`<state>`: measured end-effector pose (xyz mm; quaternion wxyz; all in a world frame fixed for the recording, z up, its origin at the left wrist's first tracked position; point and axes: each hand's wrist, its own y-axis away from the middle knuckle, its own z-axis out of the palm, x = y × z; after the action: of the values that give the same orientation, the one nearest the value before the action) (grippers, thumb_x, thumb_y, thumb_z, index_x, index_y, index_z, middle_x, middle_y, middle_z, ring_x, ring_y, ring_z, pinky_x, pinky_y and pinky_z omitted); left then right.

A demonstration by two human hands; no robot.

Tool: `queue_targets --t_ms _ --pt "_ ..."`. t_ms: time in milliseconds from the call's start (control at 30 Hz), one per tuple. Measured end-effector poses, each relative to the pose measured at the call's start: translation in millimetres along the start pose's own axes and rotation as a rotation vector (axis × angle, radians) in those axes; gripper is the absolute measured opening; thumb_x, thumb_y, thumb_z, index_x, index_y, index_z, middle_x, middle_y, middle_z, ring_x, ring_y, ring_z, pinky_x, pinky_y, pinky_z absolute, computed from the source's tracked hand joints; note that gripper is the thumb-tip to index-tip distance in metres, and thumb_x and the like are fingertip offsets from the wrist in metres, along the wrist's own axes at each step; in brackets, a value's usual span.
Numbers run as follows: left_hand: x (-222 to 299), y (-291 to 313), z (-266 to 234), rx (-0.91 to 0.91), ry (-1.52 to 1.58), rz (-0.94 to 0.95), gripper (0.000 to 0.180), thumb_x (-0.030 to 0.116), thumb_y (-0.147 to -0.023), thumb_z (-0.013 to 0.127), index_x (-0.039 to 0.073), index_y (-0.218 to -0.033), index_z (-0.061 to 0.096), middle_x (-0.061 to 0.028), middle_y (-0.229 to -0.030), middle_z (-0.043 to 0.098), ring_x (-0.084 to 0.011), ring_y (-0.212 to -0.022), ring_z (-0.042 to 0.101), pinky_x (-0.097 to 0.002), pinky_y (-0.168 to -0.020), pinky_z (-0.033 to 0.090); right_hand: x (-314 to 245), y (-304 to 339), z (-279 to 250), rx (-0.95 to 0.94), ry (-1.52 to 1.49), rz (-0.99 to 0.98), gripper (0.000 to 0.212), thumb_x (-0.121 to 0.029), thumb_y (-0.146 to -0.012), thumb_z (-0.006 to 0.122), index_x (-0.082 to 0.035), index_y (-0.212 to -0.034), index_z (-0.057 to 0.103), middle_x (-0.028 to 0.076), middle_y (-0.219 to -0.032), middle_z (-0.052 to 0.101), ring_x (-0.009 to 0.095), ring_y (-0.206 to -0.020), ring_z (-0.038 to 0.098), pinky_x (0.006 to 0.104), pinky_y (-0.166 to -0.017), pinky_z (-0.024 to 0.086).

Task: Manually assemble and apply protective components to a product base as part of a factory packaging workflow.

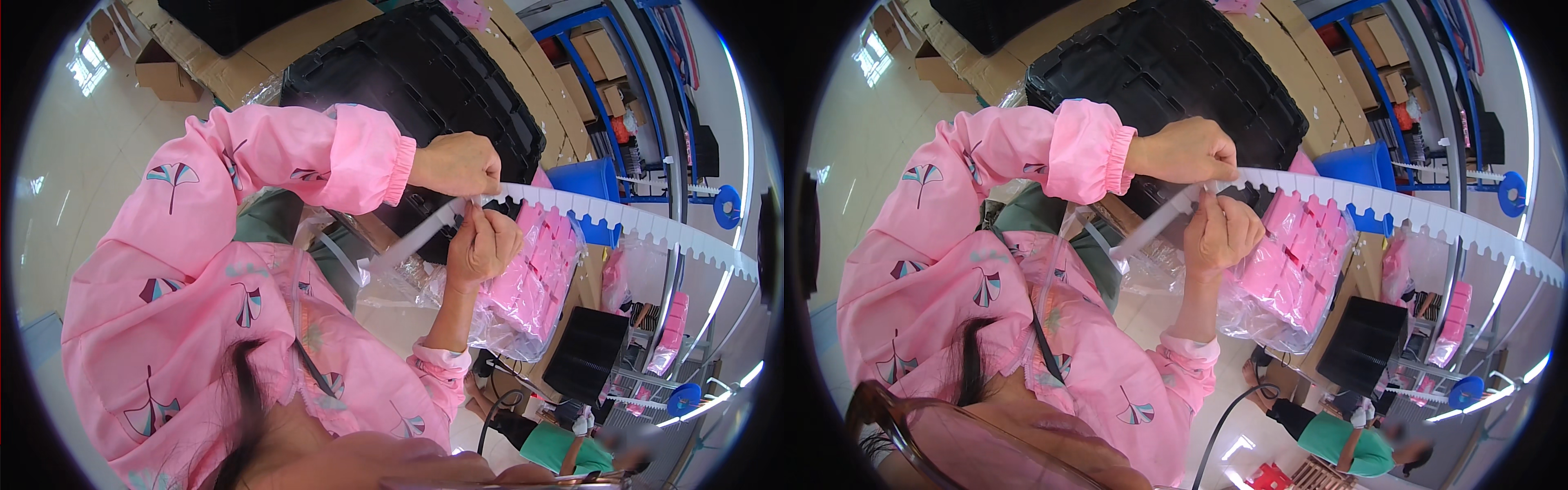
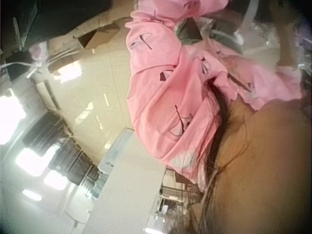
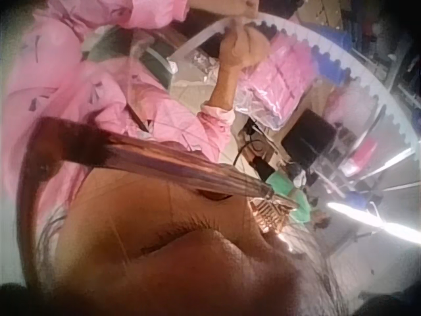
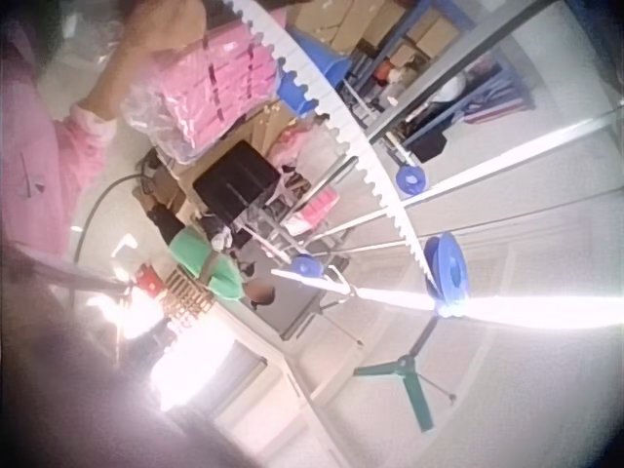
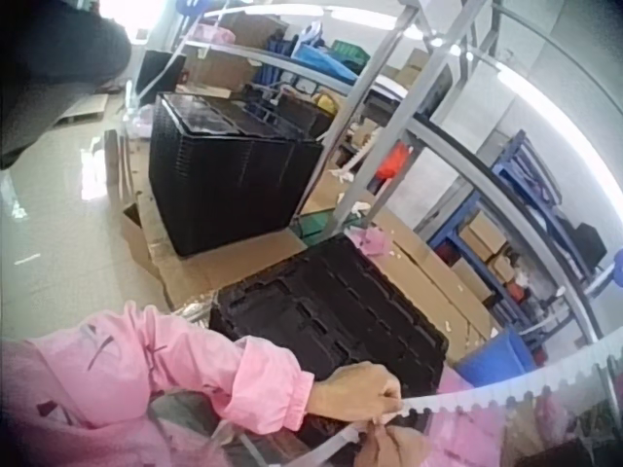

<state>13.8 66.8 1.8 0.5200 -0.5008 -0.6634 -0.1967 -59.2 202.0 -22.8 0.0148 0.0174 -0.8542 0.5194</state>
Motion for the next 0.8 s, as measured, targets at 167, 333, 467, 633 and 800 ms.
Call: queue_targets --t_ms 167,333,467,633,800 --pt "-2 -10 -10 -0.041 0.151 -0.045 0.023 0.022 -0.076 0.062 -0.001 -0.076 0.065 -0.0082 -0.060 0.061 -0.0128 -0.056 0.058 -0.0264 -0.053 0.043 1 -13 -8 -0.072 -0.137 0.183 0.012 0.000 -0.065 0.070 -0.004 -0.074 0.063 0.005 -0.076 0.057 0.021 -0.070 0.054 0.0313 -0.064 0.041" --pt "-5 -10 -9 -0.050 0.251 0.119 0.019 0.021 -0.073 0.063 0.002 -0.074 0.066 -0.0096 -0.060 0.062 -0.0168 -0.055 0.061 -0.0291 -0.053 0.045 68 -41 -17 -0.117 -0.112 0.340 0.006 0.000 -0.072 0.064 0.000 -0.077 0.060 0.011 -0.078 0.057 0.022 -0.072 0.055 0.0312 -0.068 0.043" --pt "3 -5 2 -0.217 0.251 0.155 0.017 0.017 -0.074 0.062 0.001 -0.075 0.066 -0.0095 -0.062 0.063 -0.0161 -0.057 0.061 -0.0286 -0.052 0.045 149 -58 3 -0.464 -0.235 0.438 0.008 -0.003 -0.076 0.059 0.002 -0.083 0.059 0.012 -0.084 0.059 0.024 -0.077 0.057 0.0294 -0.069 0.045" --pt "-2 -4 1 -0.257 0.331 0.121 0.017 0.017 -0.074 0.063 0.000 -0.075 0.065 -0.0092 -0.063 0.063 -0.0158 -0.057 0.061 -0.0283 -0.054 0.046 191 -93 43 -0.805 -0.163 0.392 0.010 -0.004 -0.075 0.059 0.001 -0.083 0.061 0.015 -0.083 0.060 0.026 -0.077 0.059 0.0315 -0.069 0.046" --pt "1 0 2 -0.264 0.272 0.142 0.016 0.019 -0.075 0.063 0.003 -0.077 0.066 -0.0079 -0.064 0.063 -0.0193 -0.059 0.061 -0.0308 -0.054 0.045 226 -111 76 -1.111 0.001 0.375 0.008 0.000 -0.072 0.060 0.000 -0.080 0.063 0.011 -0.076 0.061 0.020 -0.070 0.058 0.0284 -0.065 0.045"
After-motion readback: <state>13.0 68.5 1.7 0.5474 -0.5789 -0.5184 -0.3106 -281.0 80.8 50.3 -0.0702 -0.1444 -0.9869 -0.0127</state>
